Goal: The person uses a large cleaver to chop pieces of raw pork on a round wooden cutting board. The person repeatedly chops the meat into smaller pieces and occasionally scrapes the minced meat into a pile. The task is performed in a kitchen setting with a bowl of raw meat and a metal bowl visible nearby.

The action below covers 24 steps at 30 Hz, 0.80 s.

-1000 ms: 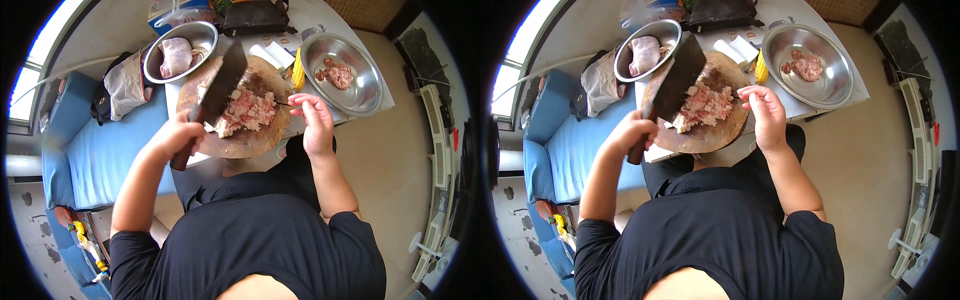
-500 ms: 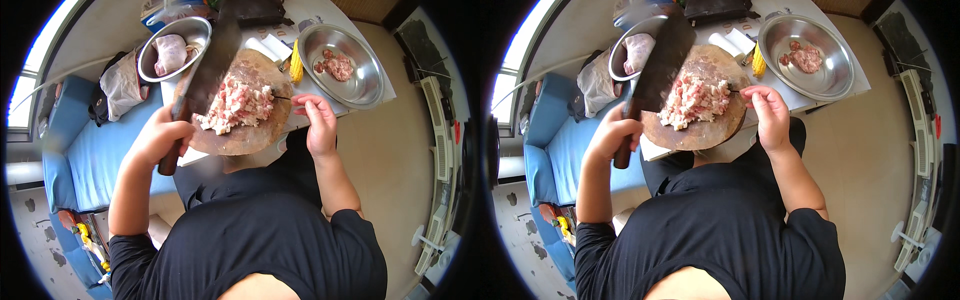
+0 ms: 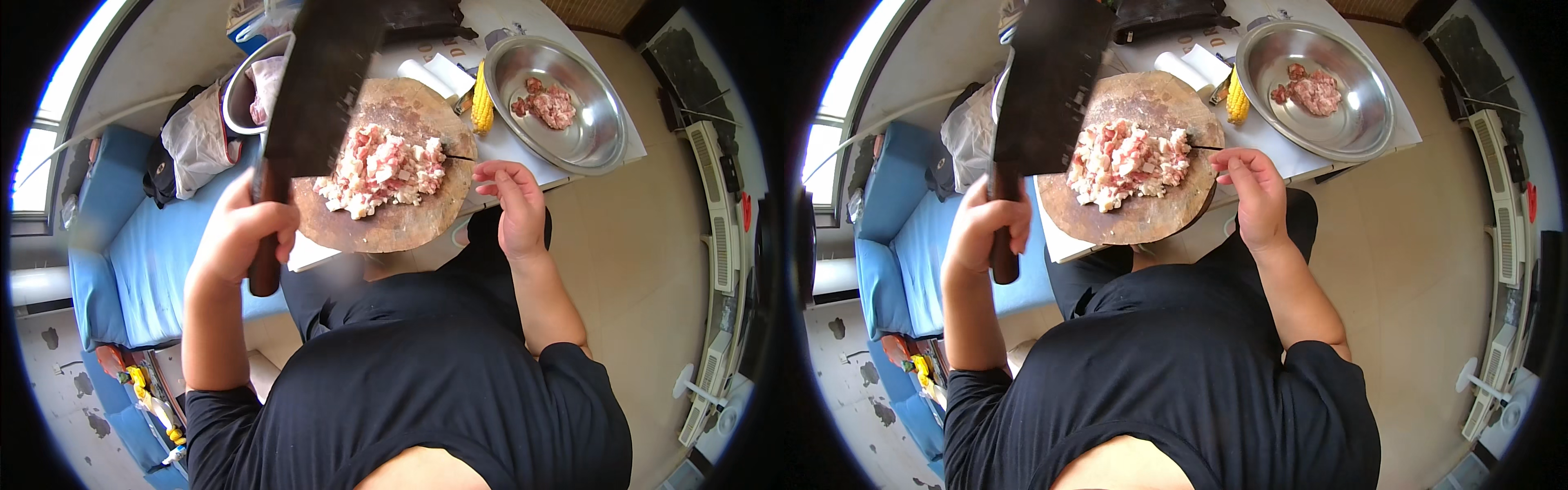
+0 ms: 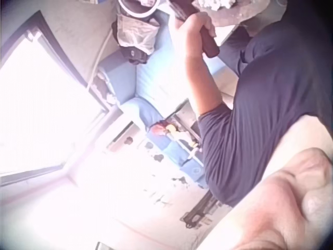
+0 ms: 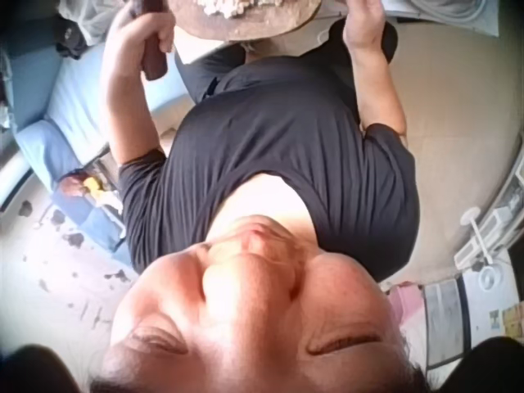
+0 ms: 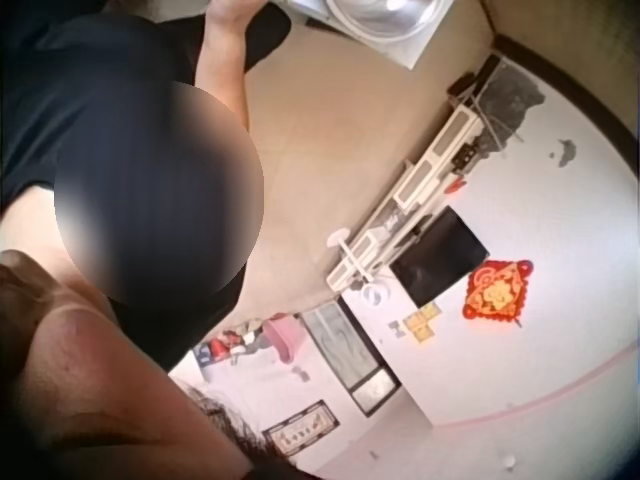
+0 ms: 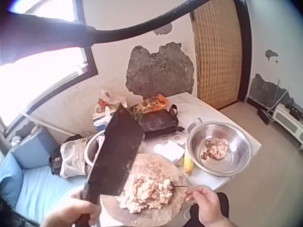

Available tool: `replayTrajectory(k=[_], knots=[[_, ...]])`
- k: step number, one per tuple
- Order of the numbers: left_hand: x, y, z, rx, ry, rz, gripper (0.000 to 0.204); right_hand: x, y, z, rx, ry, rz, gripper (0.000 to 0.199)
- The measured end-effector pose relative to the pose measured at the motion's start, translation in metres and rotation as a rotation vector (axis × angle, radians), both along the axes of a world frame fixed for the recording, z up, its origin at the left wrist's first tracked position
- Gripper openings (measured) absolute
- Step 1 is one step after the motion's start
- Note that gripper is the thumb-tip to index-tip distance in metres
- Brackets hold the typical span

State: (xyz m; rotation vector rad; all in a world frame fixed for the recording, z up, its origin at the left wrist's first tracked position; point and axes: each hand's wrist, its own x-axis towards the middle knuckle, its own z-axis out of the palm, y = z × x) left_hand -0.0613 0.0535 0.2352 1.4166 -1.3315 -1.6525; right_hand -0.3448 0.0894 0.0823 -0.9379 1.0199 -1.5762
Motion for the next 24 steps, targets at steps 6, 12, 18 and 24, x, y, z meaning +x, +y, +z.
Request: replayTrajectory(k=[6, 12, 18, 24], knots=[[0.000, -0.020, -0.051, 0.233, -0.158, -0.129, 0.013, 0.002, 0.000, 0.002, -0.019, 0.021, 0.057, 0.017], [0.002, -0.008, 0.002, 0.052, -0.095, -0.086, 0.018, -0.005, 0.003, -0.001, 0.038, -0.011, -0.019, 0.017], [-0.007, -0.021, -0.056, 0.186, -0.271, -0.206, 0.018, 0.001, 0.006, -0.002, 0.035, -0.008, 0.032, 0.017], [-0.006, -0.001, -0.009, 0.024, -0.137, -0.088, 0.018, -0.006, 0.006, -0.004, 0.060, -0.010, 0.011, 0.017]])
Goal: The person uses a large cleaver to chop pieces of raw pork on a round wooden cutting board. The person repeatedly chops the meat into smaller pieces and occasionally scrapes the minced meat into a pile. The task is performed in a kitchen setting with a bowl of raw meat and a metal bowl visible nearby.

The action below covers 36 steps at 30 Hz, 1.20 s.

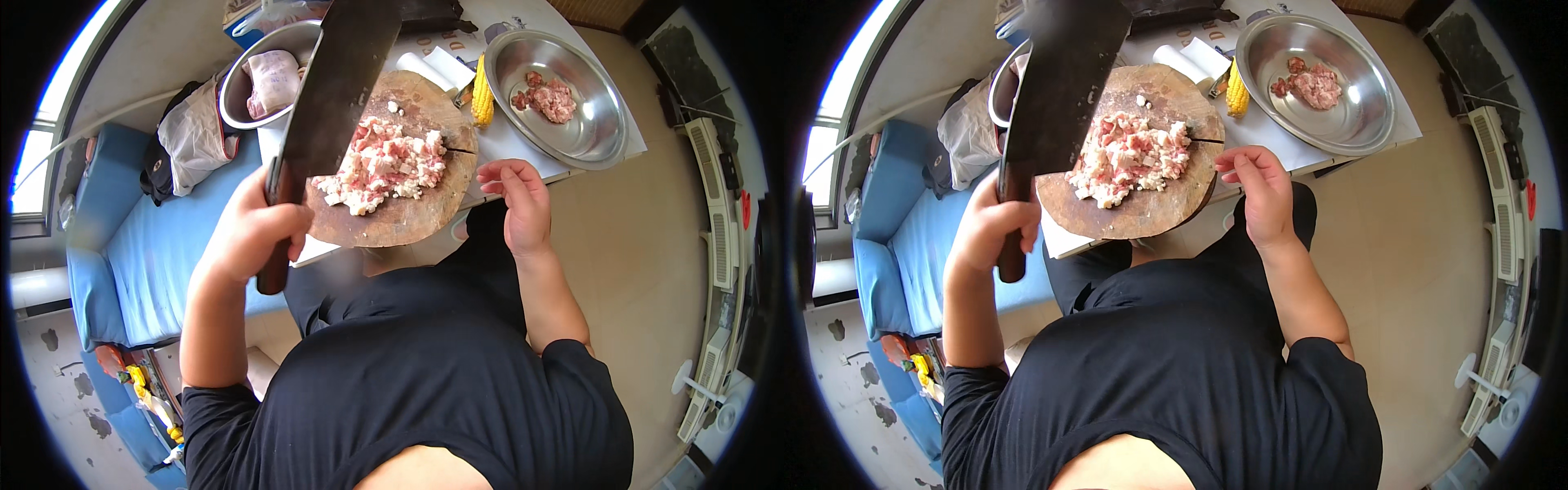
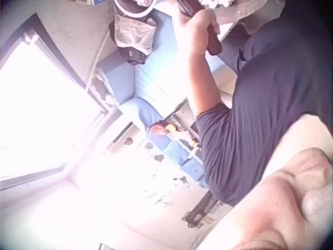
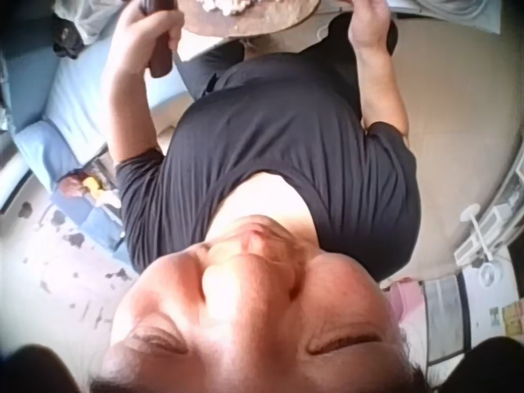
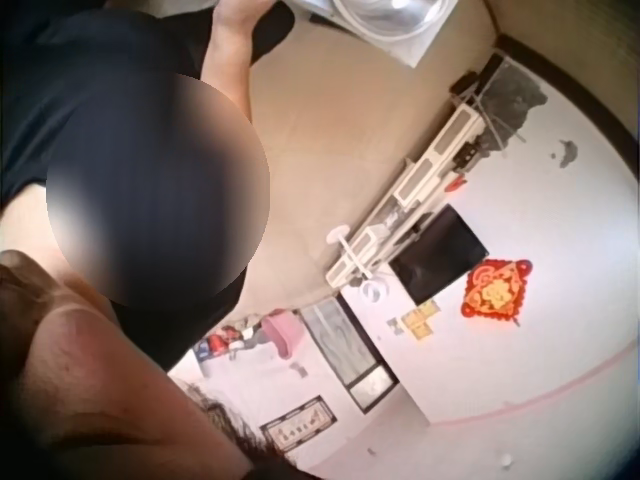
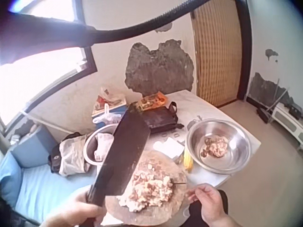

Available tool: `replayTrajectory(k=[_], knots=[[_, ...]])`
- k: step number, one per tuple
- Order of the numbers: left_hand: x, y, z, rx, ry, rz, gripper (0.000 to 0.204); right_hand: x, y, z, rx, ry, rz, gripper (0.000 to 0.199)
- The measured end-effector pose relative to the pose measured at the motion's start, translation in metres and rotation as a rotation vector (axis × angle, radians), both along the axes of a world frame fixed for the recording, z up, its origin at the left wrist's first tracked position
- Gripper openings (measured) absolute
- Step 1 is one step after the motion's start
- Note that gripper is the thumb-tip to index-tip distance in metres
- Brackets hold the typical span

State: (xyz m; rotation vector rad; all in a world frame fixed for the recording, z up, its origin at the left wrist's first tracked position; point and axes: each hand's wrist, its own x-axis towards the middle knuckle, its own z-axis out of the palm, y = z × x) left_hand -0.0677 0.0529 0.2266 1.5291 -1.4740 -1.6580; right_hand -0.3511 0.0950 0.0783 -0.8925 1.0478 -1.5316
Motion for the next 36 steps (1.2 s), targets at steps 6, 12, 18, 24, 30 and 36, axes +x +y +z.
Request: replayTrajectory(k=[6, 12, 18, 24, 30, 36], knots=[[-0.007, -0.014, -0.047, 0.160, -0.124, -0.078, 0.020, 0.007, 0.000, 0.000, -0.013, 0.015, 0.051, 0.017], [-0.006, 0.001, -0.001, 0.032, 0.029, 0.019, 0.017, -0.002, 0.001, -0.002, 0.009, -0.001, 0.005, 0.017], [-0.007, -0.013, -0.043, 0.182, -0.080, -0.025, 0.021, 0.003, 0.003, -0.001, 0.022, 0.007, 0.057, 0.017], [0.002, 0.003, -0.002, 0.011, 0.037, 0.046, 0.017, -0.003, 0.005, -0.004, 0.039, -0.016, 0.012, 0.017], [0.000, -0.014, -0.041, 0.163, -0.119, -0.073, 0.018, 0.006, 0.004, -0.001, 0.015, 0.042, 0.070, 0.018], [0.009, 0.001, -0.008, 0.004, 0.021, 0.054, 0.014, 0.005, 0.004, 0.000, 0.026, -0.005, 0.037, 0.017]])
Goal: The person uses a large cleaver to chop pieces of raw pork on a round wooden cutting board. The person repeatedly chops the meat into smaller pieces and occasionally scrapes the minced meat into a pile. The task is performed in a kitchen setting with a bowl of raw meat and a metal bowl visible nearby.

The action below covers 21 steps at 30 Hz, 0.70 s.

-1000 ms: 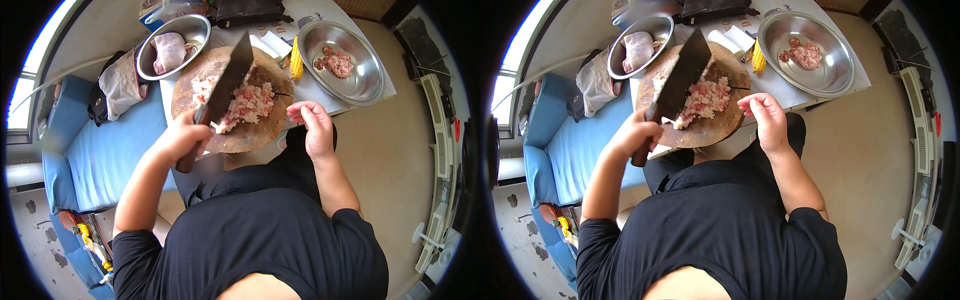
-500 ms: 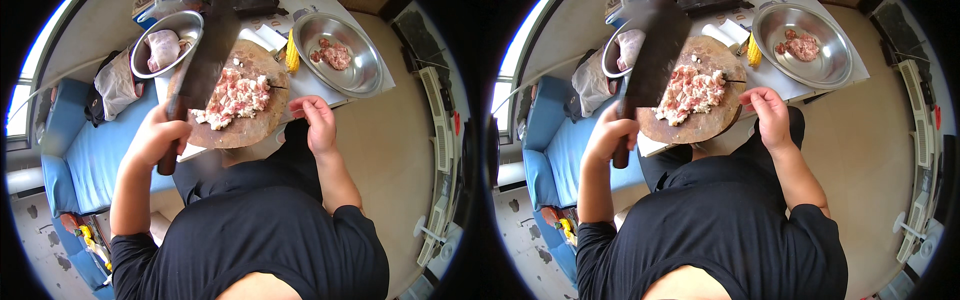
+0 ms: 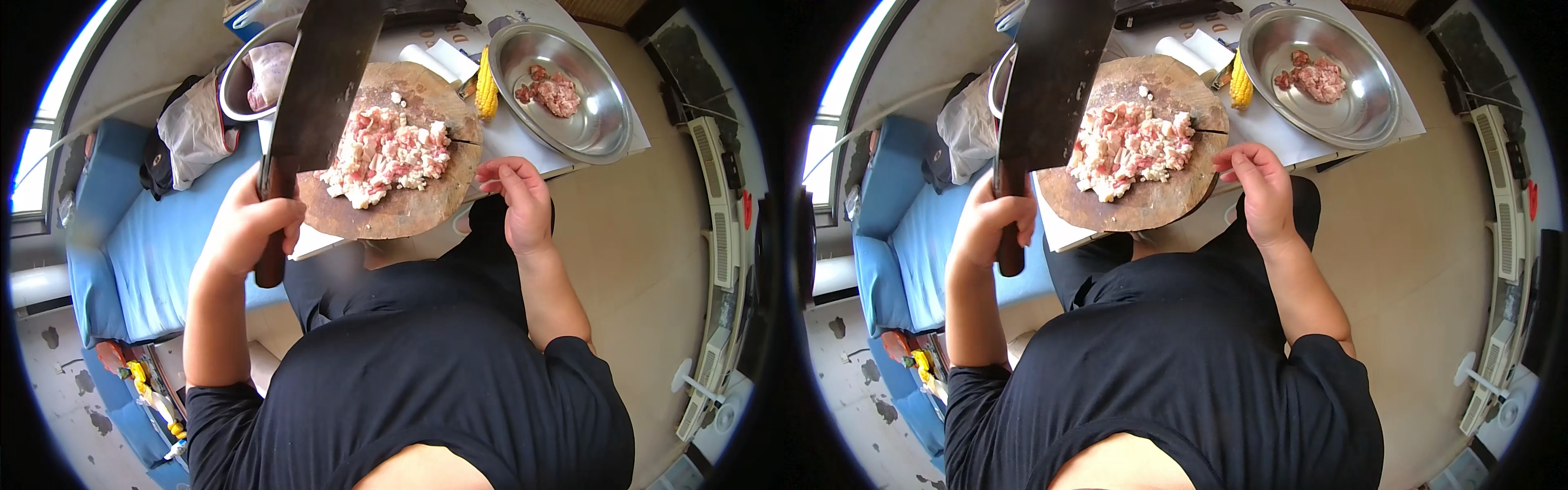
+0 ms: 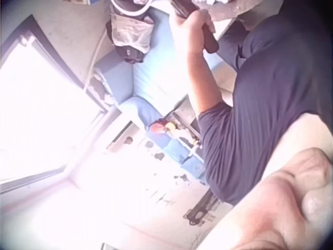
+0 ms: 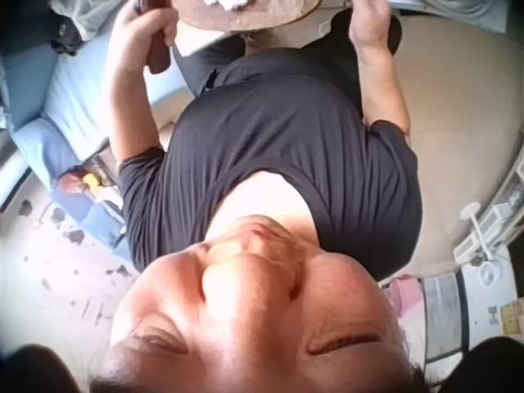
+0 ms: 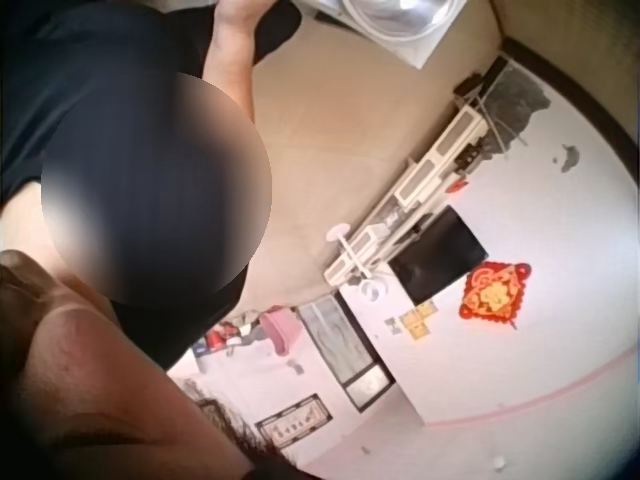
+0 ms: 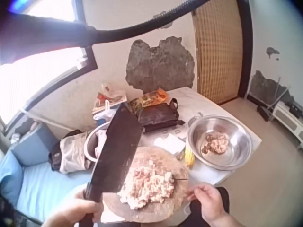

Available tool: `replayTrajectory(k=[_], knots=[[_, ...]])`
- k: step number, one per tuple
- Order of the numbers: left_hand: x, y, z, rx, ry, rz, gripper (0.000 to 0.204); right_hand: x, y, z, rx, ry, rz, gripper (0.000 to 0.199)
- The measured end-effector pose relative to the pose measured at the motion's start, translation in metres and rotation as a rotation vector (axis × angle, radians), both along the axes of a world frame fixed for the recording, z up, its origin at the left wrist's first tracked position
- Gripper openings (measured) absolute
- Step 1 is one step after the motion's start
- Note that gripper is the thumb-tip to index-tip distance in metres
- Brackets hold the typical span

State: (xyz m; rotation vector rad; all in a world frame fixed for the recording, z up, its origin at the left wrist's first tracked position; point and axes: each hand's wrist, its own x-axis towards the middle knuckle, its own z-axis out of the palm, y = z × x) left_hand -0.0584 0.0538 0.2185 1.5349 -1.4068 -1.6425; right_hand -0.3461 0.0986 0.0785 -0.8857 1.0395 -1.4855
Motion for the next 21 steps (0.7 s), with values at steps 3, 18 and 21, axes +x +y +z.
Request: replayTrajectory(k=[3, 18, 21], knots=[[0.000, -0.008, -0.044, 0.173, -0.111, -0.048, 0.015, 0.006, -0.001, -0.005, 0.015, -0.013, 0.034, 0.017], [0.007, -0.017, -0.030, 0.125, -0.130, -0.062, 0.017, 0.008, 0.001, -0.001, 0.002, 0.041, 0.065, 0.017], [0.009, -0.010, 0.008, -0.042, -0.045, 0.002, 0.016, 0.002, -0.001, -0.001, -0.011, 0.028, 0.030, 0.017]])
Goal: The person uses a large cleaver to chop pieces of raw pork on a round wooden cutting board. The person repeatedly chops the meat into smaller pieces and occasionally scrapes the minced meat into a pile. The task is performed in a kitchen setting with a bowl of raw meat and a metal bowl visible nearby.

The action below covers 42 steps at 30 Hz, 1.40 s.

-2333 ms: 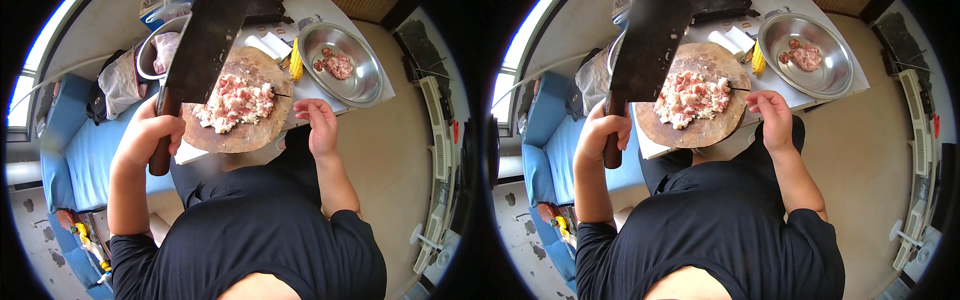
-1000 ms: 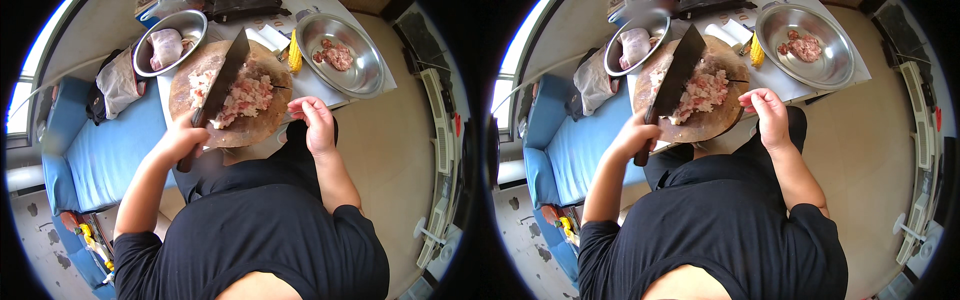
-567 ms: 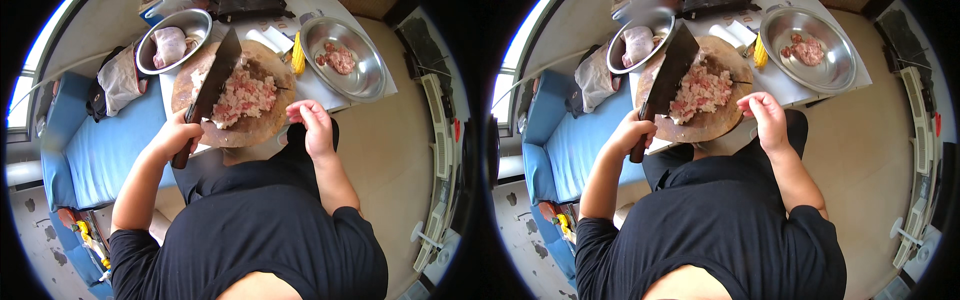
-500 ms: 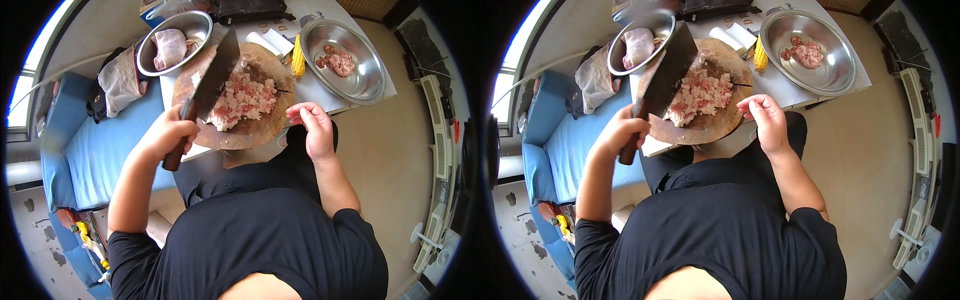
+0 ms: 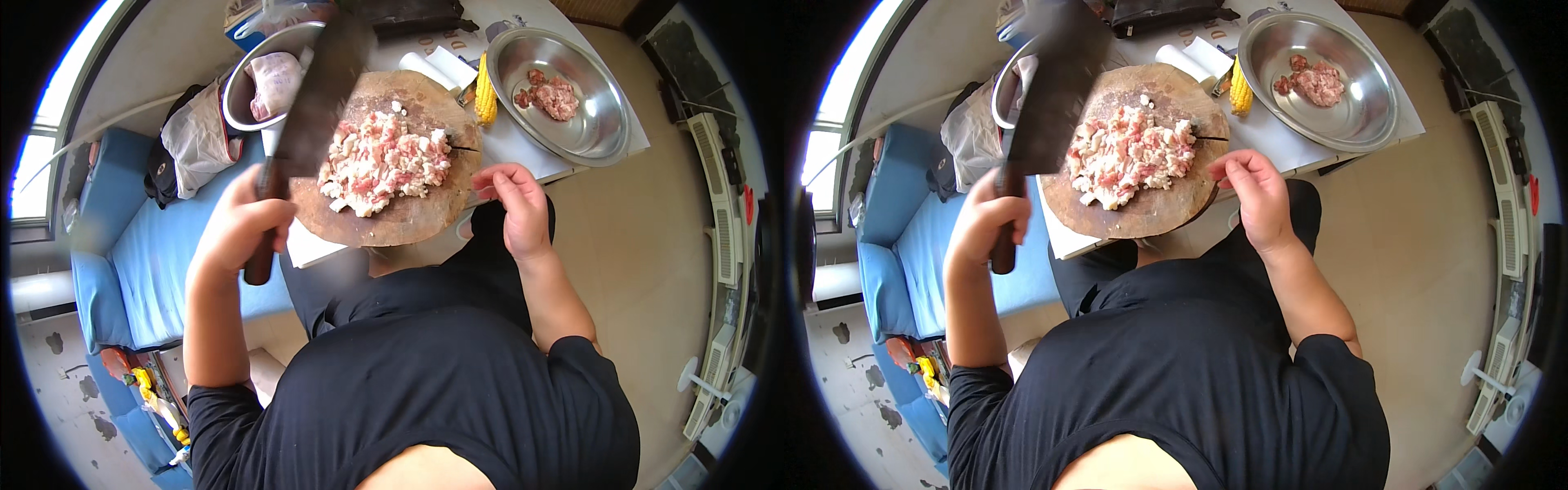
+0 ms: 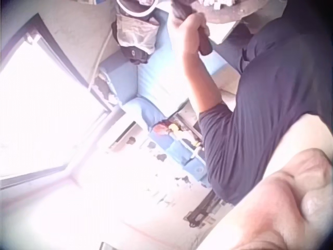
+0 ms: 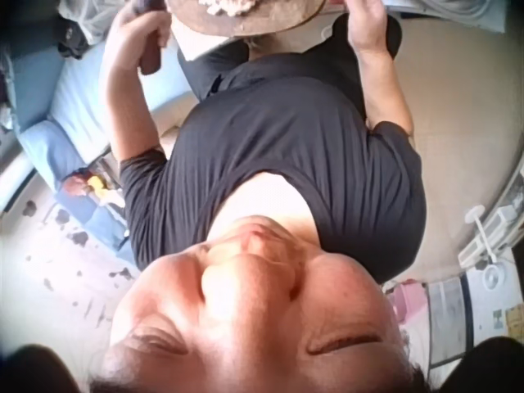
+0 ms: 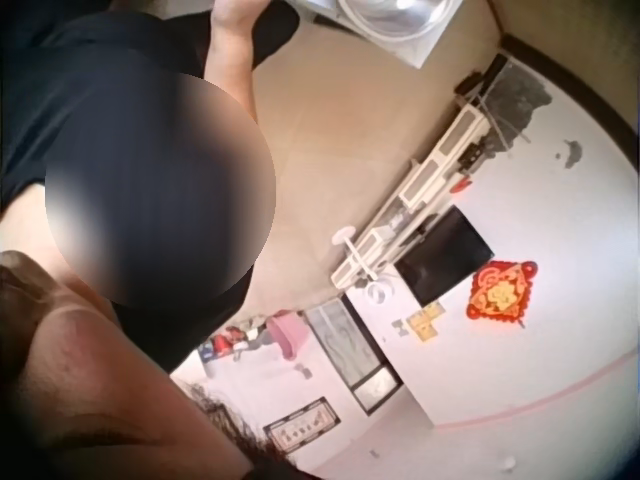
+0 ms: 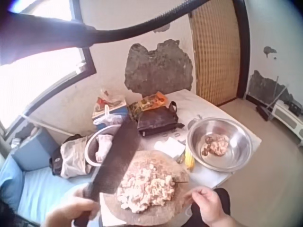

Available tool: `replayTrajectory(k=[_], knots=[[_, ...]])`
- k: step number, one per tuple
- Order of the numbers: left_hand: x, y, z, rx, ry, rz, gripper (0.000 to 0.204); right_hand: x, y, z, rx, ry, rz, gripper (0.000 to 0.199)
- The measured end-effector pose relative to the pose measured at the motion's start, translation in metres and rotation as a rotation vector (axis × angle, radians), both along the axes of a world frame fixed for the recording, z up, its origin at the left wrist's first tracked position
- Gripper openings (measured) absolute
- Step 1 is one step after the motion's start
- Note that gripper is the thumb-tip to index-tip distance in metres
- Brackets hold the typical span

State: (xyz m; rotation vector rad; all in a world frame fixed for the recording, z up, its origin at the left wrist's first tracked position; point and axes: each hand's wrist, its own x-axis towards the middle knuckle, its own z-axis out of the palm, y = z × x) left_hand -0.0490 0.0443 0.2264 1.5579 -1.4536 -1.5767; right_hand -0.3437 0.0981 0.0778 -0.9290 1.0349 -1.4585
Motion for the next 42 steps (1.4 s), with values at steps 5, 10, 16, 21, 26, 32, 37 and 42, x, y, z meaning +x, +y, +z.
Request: replayTrajectory(k=[5, 10, 16, 21, 26, 32, 37, 42], knots=[[0.019, -0.001, -0.017, -0.025, -0.032, 0.058, 0.014, 0.008, 0.000, 0.001, 0.021, -0.044, 0.013, 0.017], [0.006, -0.014, -0.038, 0.151, -0.066, -0.021, 0.014, 0.007, 0.001, 0.003, -0.016, 0.021, 0.067, 0.017], [0.020, 0.003, -0.005, -0.034, 0.100, 0.115, 0.014, 0.007, 0.002, 0.003, 0.019, -0.024, 0.016, 0.016], [0.021, -0.019, -0.063, 0.166, -0.052, 0.032, 0.012, 0.011, 0.003, 0.001, 0.044, -0.041, 0.082, 0.019], [0.020, 0.004, -0.005, 0.031, 0.096, 0.054, 0.014, 0.008, 0.004, 0.003, 0.017, -0.044, 0.024, 0.017], [0.030, -0.015, -0.068, 0.188, -0.037, -0.023, 0.013, 0.018, 0.007, 0.003, 0.023, -0.028, 0.103, 0.018], [0.019, -0.009, -0.007, 0.032, -0.028, 0.013, 0.016, 0.012, 0.008, 0.007, 0.004, -0.020, 0.050, 0.017], [0.019, 0.005, -0.021, 0.050, 0.034, 0.089, 0.013, 0.016, 0.010, 0.002, 0.050, -0.071, 0.044, 0.017]])
